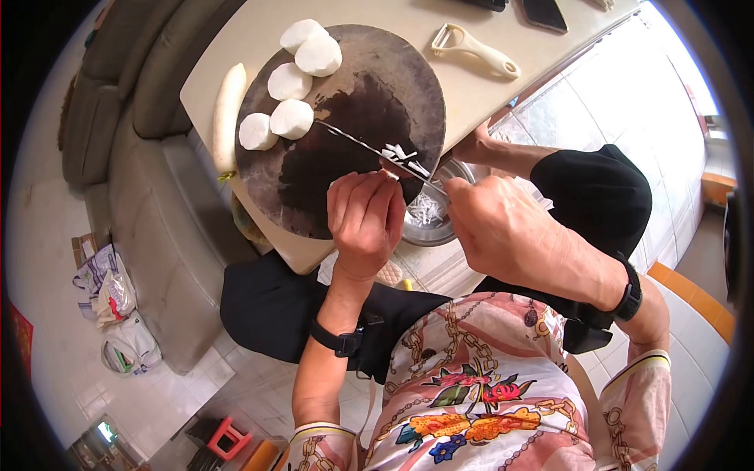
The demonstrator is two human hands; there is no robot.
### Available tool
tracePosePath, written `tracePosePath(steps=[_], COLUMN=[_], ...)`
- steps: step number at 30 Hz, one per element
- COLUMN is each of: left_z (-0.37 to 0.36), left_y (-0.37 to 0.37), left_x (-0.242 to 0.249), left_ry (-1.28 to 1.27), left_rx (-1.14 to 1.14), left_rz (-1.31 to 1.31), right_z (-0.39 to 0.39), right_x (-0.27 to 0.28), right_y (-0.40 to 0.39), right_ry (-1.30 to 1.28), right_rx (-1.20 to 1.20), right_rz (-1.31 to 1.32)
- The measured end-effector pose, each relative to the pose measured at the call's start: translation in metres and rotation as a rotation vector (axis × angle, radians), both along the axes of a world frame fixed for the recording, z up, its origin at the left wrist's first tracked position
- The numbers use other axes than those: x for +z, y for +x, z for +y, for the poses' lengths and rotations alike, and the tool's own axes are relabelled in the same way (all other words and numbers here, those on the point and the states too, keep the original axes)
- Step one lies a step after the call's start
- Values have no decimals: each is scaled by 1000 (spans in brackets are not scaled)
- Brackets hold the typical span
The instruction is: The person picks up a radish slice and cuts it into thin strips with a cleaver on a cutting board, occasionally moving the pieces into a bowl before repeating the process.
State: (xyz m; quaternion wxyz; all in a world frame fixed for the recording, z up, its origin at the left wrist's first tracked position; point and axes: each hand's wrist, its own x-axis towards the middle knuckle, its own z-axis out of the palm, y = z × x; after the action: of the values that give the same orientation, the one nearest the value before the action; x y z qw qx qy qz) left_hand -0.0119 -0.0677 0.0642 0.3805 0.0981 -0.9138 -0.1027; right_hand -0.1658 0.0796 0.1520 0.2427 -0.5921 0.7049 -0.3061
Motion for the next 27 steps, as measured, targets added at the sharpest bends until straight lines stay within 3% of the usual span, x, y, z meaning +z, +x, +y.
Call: tracePosePath(steps=[9, 15, 17, 19, 21, 23, 27], left_z=[-1, -2, -1, 1, 4, 4, 7], left_y=[-1, -2, -1, -1, -1, -1, 2], left_x=[2, 4, 5, 5, 4, 4, 8], left_ry=[11, 0, 0, -4, 74, 77, 43], left_rx=[-14, -38, -25, -4, 50, 59, 57], left_rz=[-12, -6, -8, -4, 41, 66, 142], right_z=[6, -31, -41, -40, -28, -19, -4], right_x=[-5, -9, -13, -20, -18, 1, -2], right_y=[6, 9, 2, -9, -16, -22, -29], right_ry=[2, 30, 56, -9, 41, 62, -43], right_rx=[-60, -126, -109, 73, -11, 7, -117], right_rz=[-119, -147, -117, 69, -2, 88, 120])
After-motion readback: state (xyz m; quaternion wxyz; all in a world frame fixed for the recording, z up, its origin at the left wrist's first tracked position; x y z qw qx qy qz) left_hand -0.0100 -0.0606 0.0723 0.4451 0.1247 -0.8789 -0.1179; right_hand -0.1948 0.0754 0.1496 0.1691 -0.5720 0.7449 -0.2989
